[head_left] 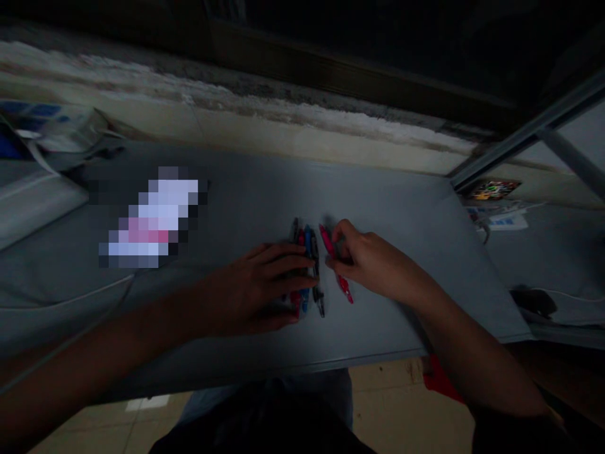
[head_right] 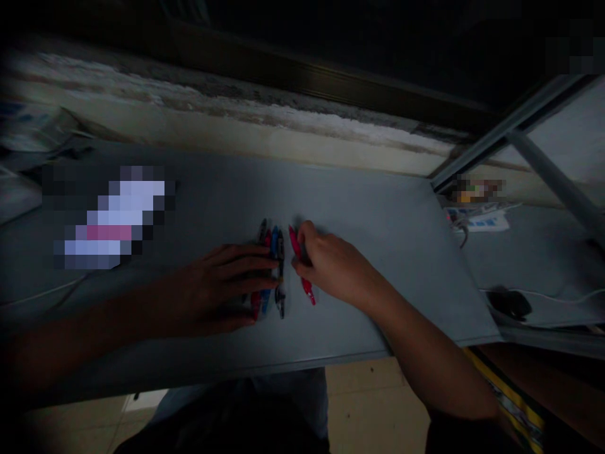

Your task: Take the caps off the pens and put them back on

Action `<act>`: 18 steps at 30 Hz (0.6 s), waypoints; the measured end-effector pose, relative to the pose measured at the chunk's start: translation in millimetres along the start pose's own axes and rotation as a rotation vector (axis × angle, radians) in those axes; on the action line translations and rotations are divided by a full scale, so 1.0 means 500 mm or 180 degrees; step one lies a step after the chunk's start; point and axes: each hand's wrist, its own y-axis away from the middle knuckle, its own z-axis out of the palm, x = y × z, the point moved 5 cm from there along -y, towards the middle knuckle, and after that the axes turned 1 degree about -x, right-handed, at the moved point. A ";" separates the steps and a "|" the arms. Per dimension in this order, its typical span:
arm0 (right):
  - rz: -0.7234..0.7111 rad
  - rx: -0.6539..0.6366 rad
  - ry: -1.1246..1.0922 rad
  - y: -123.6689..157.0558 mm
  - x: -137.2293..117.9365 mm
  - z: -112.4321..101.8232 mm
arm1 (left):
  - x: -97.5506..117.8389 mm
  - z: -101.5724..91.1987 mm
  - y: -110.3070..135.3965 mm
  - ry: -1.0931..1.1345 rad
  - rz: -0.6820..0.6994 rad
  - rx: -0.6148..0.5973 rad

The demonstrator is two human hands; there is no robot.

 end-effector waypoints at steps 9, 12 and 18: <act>-0.0020 0.0015 0.0055 -0.002 -0.002 0.004 | 0.006 -0.006 -0.005 -0.0171 -0.0016 0.0002; -0.0047 -0.0036 -0.0005 0.003 0.000 -0.002 | 0.008 -0.004 -0.004 -0.0245 0.0018 0.0001; -0.0727 -0.0741 -0.0092 0.028 -0.003 -0.018 | 0.004 -0.004 -0.002 -0.0133 -0.0029 0.0010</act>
